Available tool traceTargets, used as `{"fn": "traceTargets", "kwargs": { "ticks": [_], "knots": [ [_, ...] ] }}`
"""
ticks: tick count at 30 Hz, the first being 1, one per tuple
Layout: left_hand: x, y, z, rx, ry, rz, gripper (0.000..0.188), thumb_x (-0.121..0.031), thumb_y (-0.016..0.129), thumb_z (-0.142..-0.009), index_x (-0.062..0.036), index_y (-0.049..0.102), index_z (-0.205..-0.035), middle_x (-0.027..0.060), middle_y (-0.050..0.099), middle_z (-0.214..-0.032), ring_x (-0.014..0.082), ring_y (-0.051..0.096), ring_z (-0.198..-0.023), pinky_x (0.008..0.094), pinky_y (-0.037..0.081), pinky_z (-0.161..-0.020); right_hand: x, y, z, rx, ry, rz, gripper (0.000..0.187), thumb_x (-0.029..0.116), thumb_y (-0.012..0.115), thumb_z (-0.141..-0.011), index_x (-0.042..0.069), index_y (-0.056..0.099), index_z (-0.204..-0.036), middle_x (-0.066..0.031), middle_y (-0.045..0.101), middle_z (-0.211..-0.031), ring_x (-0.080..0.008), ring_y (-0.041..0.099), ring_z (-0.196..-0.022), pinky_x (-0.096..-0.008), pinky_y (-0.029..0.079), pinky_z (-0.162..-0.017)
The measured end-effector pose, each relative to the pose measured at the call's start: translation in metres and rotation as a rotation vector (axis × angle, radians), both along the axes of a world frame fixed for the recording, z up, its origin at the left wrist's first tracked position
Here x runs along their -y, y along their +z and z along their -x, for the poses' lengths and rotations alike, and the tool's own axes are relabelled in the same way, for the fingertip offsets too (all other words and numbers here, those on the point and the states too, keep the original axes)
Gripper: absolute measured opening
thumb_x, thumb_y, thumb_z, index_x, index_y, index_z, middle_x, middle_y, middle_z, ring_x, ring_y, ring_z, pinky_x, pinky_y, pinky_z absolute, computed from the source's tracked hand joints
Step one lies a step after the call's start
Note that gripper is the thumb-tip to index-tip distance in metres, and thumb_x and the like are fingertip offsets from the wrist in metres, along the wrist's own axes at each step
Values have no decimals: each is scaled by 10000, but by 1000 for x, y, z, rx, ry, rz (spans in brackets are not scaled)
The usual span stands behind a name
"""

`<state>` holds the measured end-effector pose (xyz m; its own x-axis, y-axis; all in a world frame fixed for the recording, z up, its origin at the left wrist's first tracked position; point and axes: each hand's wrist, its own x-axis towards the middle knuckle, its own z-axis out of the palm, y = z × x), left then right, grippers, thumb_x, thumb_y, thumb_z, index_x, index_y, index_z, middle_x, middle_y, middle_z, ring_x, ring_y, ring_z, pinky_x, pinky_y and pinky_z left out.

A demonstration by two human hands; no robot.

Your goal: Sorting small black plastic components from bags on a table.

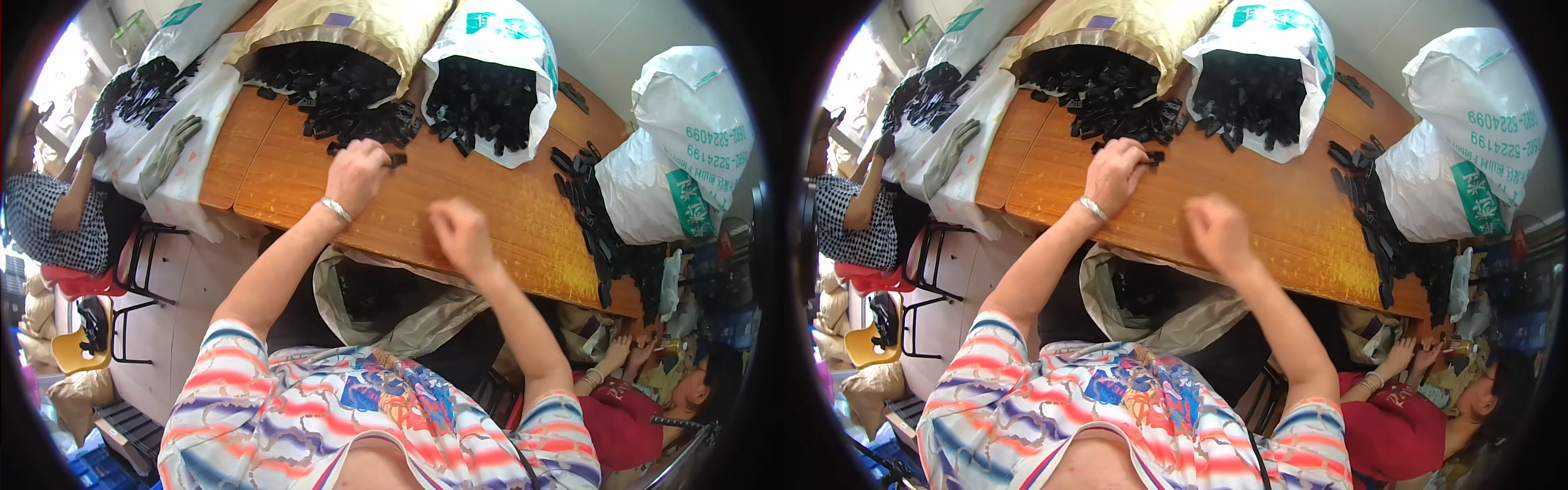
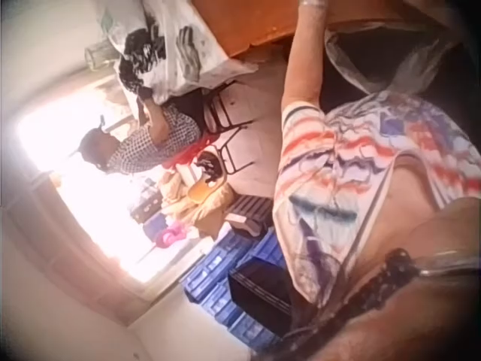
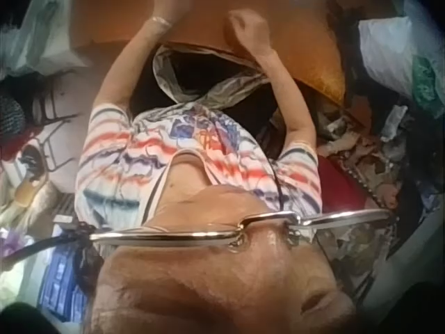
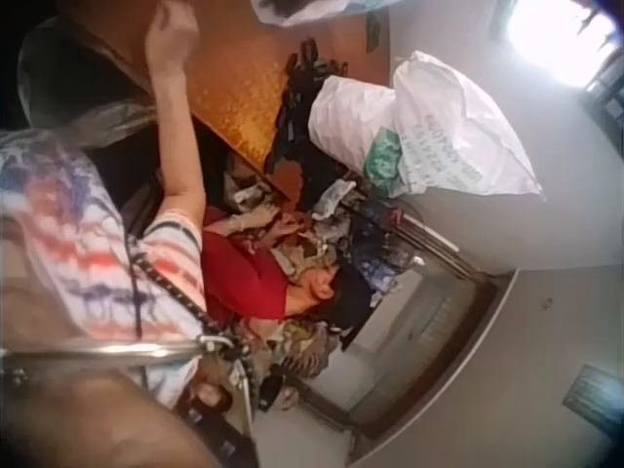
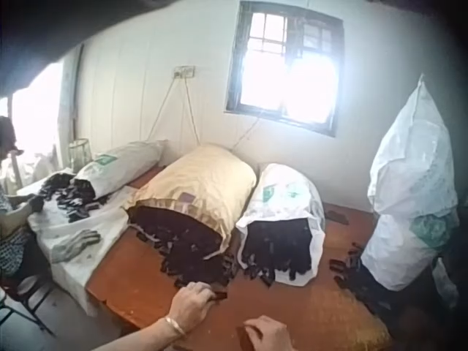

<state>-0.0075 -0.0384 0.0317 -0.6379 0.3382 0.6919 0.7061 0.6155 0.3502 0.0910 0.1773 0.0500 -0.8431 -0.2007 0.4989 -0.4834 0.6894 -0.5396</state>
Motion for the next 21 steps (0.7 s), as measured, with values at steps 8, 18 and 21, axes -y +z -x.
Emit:
{"fn": "traceTargets", "kwargs": {
  "ticks": [8, 18, 21],
  "knots": [
    [-21, -13, -44, 284, -172, 90, 289, -59, 727, -736, -47, 591, -991, 128, 600, -937, 333, 568, -943, 414, 494, -813, -49, -16, 127, 114, -459, -325, 272, 130, 720, -835, 77, 675, -1098, -157, 573, -1089, -375, 636, -938, -443, 527, -789],
    [-8, -17, -40, 298, -112, 20, 286, -102, 763, -750, -45, 657, -1009, 105, 583, -979, 323, 543, -976, 401, 488, -838, -48, -14, 104, 668, -262, 172, 228, 92, 708, -834, 40, 715, -1055, -165, 656, -1039, -340, 645, -934, -409, 531, -801],
    [-10, -15, -41, 314, -109, 27, 255, -109, 765, -753, -46, 664, -978, 104, 580, -967, 321, 539, -970, 400, 487, -833, -52, -25, 90, 130, -217, -228, 245, 84, 714, -828, 32, 707, -1067, -160, 648, -1019, -341, 641, -941, -392, 528, -803]
  ]
}}
